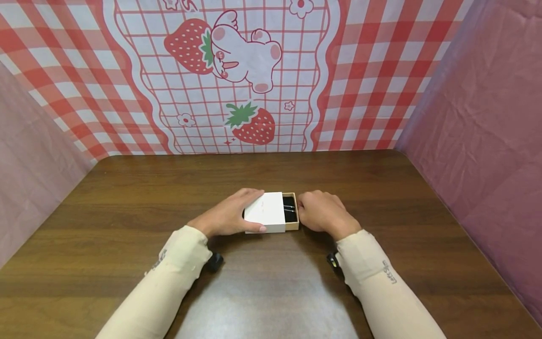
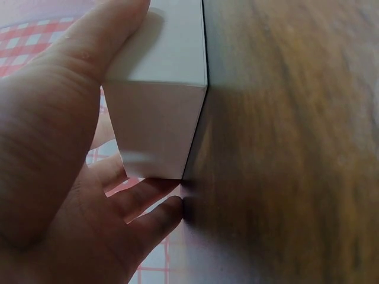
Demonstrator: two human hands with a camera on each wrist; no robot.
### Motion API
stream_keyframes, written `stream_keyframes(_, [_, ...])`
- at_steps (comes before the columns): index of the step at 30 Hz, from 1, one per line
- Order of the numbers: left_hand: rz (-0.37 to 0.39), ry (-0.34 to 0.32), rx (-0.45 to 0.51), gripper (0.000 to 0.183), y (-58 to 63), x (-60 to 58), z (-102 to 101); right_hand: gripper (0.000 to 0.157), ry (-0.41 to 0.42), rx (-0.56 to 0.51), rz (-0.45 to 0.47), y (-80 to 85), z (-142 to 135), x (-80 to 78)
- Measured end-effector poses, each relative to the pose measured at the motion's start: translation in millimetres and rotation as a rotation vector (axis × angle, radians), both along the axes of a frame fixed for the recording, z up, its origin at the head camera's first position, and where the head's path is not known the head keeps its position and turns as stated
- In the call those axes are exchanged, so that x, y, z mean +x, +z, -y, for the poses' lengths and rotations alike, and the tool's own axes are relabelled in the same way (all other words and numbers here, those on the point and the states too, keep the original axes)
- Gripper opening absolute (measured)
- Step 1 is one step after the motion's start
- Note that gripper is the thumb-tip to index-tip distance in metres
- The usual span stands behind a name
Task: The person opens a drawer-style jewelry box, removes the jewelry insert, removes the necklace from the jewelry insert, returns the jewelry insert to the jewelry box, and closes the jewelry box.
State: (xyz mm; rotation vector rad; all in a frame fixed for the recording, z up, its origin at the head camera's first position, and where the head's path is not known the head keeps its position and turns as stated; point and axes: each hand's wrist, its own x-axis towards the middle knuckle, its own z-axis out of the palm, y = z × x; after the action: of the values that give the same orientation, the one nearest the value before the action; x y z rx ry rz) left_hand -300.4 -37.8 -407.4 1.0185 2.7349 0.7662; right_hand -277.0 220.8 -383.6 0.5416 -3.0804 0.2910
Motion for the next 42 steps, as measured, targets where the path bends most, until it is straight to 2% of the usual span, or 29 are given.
stream_keyframes(42, [0.011,0.013,0.006,0.1,0.9,1.3,0.4,0.023,-0.006,-0.009,0.022,-0.7,-2.2,-2.2])
